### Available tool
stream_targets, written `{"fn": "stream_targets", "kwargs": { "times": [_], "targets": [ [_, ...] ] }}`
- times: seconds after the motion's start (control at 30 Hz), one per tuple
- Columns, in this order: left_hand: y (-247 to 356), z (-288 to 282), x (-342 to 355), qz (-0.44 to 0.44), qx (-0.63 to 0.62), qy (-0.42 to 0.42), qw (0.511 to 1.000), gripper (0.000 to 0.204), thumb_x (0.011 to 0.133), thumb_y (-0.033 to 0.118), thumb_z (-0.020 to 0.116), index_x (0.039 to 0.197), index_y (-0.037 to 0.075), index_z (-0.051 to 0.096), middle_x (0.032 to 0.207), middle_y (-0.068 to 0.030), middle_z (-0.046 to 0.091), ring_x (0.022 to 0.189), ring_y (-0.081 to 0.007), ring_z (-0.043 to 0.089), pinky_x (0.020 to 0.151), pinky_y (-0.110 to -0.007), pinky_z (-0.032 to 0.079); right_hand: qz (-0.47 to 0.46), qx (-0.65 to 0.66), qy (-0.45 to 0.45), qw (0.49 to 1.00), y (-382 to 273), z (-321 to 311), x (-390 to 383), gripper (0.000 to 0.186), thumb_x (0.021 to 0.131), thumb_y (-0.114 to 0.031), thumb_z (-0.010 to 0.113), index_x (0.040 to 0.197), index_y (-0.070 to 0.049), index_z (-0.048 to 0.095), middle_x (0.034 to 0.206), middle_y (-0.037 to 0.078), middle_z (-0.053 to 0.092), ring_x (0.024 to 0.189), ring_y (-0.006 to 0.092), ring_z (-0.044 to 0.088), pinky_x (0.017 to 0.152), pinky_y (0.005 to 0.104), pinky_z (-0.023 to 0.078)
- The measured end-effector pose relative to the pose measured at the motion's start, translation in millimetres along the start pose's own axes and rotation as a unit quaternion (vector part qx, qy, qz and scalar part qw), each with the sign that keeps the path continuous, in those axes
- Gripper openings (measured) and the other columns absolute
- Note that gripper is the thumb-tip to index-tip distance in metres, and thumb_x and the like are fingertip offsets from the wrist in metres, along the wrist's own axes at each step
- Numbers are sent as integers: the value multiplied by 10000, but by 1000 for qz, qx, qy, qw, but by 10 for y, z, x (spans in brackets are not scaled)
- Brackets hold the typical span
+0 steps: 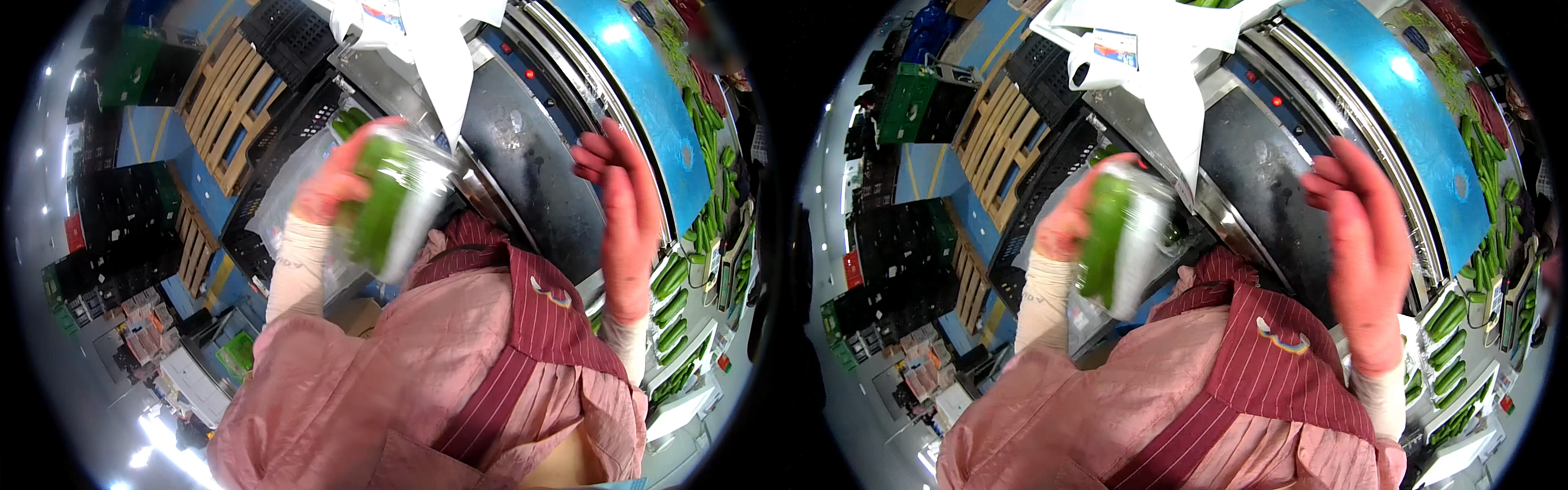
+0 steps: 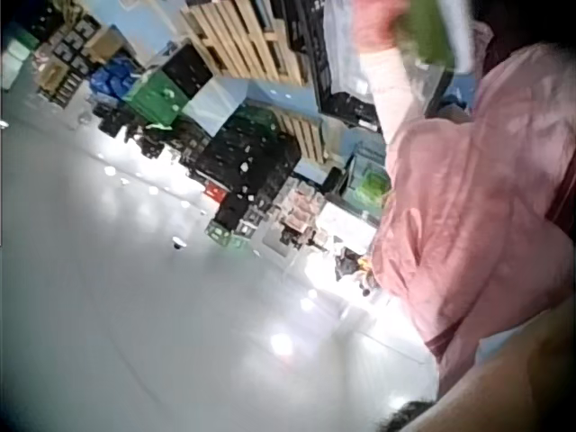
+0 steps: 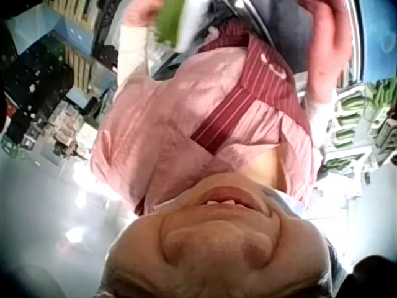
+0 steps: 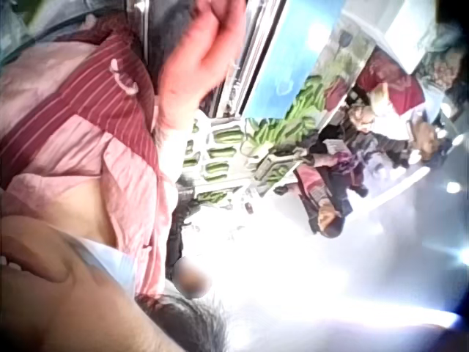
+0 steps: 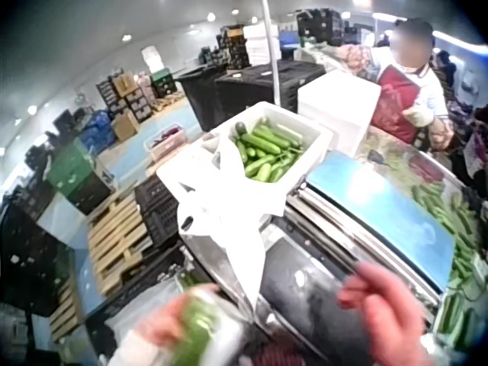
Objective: The person places cucumbers into plastic bags on a conveyor belt, seals them using a vacuum sealer, and stacks the packaged units in a crate. The person also applies labels to the sealed packages.
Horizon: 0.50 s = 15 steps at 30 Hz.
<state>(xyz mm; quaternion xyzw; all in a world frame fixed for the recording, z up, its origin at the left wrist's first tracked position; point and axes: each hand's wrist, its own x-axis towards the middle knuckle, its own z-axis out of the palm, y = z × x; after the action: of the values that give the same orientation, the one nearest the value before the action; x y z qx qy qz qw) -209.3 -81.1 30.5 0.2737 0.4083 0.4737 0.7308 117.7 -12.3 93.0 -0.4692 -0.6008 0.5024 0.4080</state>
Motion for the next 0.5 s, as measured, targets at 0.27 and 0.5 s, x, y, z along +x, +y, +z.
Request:
{"fn": "stream_targets", "kwargs": {
  "times": [0.27, 0.5],
  "targets": [
    [-1352, -2490, -1044, 86, -19, 436, 895, 696, 864, 307, 784, 1400, 72, 407, 1288, -111, 566, 1153, -272, 595, 976, -425, 507, 167, 60, -46, 983, 99, -315, -365, 446, 1039, -225, 482, 1380, 61, 493, 1171, 143, 646, 1023, 202, 645, 900, 331, 525],
    [-1657, -2781, -712, 113, -50, 492, 862, 849, 809, 211, 839, 1452, 66, 305, 1338, -169, 524, 1175, -330, 585, 960, -465, 522, 217, 74, -93, 969, 187, -193, -490, 407, 1019, -142, 498, 1379, 46, 501, 1196, 129, 624, 1053, 184, 620, 935, 321, 500]
  ]
}}
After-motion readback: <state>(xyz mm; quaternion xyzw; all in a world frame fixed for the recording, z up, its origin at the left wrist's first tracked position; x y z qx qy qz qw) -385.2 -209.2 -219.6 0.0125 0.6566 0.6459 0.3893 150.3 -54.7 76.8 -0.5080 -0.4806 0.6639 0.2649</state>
